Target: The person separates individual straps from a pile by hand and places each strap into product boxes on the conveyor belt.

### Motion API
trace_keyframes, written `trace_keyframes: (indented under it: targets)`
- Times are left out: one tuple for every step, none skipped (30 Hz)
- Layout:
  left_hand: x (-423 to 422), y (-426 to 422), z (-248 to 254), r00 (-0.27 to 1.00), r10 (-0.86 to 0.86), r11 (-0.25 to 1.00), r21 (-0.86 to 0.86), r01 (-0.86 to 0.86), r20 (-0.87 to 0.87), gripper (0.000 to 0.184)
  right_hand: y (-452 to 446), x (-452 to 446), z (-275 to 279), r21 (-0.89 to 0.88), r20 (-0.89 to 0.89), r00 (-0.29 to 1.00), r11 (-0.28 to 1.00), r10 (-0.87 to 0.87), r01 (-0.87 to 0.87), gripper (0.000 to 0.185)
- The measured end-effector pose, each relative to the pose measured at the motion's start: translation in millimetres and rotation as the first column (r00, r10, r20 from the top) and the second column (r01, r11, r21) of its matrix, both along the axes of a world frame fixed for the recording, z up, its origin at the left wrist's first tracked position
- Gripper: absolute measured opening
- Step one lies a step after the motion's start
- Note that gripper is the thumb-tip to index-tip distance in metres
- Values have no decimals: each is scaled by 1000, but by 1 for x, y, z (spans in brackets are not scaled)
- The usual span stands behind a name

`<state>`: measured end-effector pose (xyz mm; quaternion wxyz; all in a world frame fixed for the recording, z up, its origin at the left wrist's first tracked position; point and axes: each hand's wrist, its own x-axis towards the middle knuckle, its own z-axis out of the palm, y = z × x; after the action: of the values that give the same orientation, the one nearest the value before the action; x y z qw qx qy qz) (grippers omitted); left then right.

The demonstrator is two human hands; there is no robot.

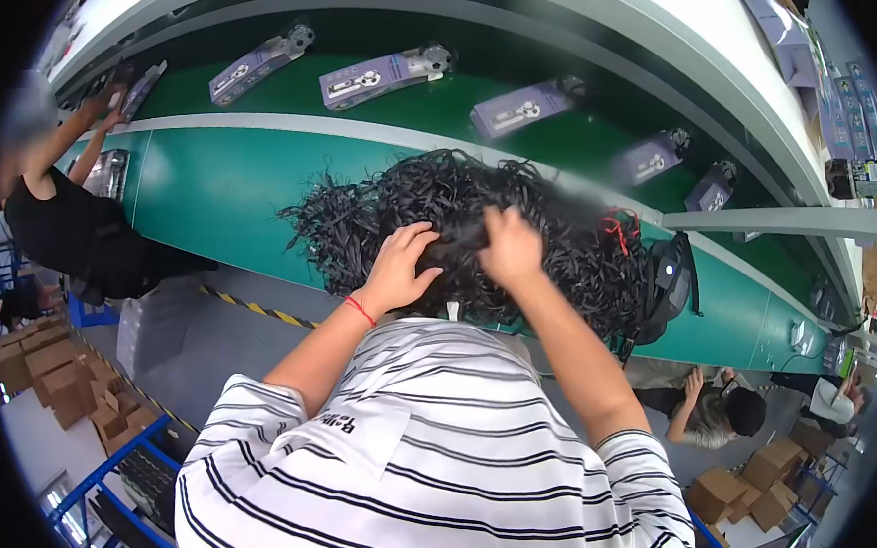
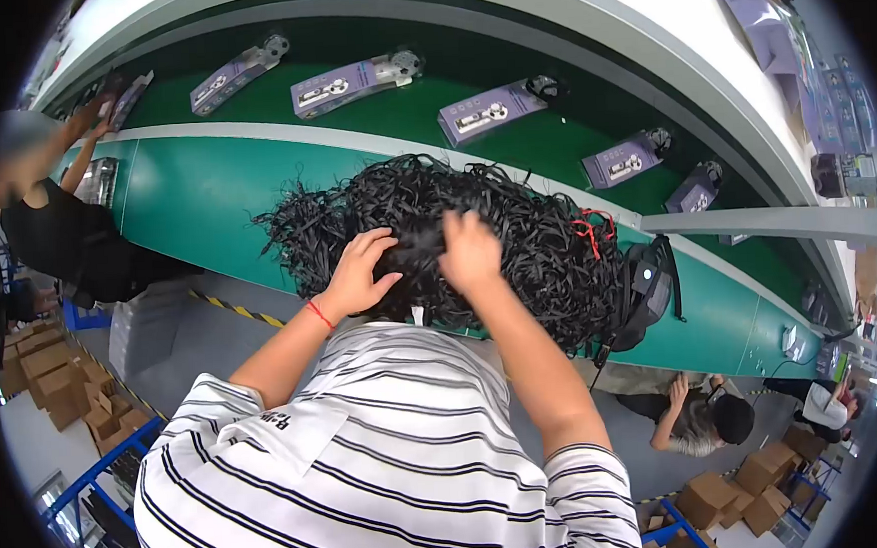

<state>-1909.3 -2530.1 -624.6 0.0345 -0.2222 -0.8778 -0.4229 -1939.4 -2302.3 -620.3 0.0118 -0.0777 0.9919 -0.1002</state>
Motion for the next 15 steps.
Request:
trace_keyframes:
  targets:
    - [-8, -4, 2, 998, 27, 1000, 10, -26, -48, 37, 14, -25, -16, -21, 76, 995, 998, -56, 58, 38]
    - [-14, -10, 3, 998, 35, 999, 13, -34, -57, 37, 27, -43, -24, -39, 157, 981, 992, -112, 120, 39]
    - [-20, -13, 1, 994, 76, 997, 21, -74, -79, 35, 37, -56, -18, -44, 329, 922, 972, -205, 231, 40]
    - [-24, -18, -1, 988, 115, 993, 31, -113, -100, 33, 41, -65, -12, -27, 488, 825, 940, -285, 341, 42]
    - [-26, -22, -5, 980, 156, 988, 42, -152, -122, 32, 49, -71, -22, -23, 485, 827, 941, -284, 336, 42]
    - [-26, -25, -9, 980, 159, 987, 47, -154, -122, 32, 52, -75, -35, -30, 538, 799, 941, -268, 336, 42]
    - [-24, -27, -16, 993, 88, 996, -1, -88, -80, 31, 57, -76, -53, -37, 587, 770, 941, -251, 335, 43]
    - [-26, -29, -20, 999, 18, 999, -45, -20, -36, 29, 57, -79, -59, -44, 632, 739, 941, -234, 336, 44]
    - [-29, -32, -21, 999, -50, 995, -86, 51, 9, 28, 51, -78, -42, -41, 626, 743, 942, -236, 333, 44]
    - [-32, -34, -16, 999, -49, 996, -80, 50, 4, 28, 40, -72, -14, -65, 548, 806, 949, -223, 307, 44]
    - [-34, -30, -11, 999, 27, 999, -33, -27, -19, 25, 27, -66, 15, -89, 462, 863, 958, -204, 274, 44]
    - [-36, -24, -5, 994, 105, 994, 15, -105, -37, 21, 17, -59, 32, -86, 457, 867, 960, -200, 267, 44]
    - [-35, -21, -3, 982, 183, 982, 62, -180, -45, 19, 10, -48, 44, -109, 202, 962, 972, -182, 207, 43]
    - [-35, -17, -1, 981, 187, 981, 61, -184, -44, 19, 5, -35, 53, -119, -66, 986, 982, -153, 145, 41]
    - [-38, -15, -2, 984, 178, 984, -21, -179, -31, 17, -1, -26, 58, -121, -68, 986, 982, -152, 143, 41]
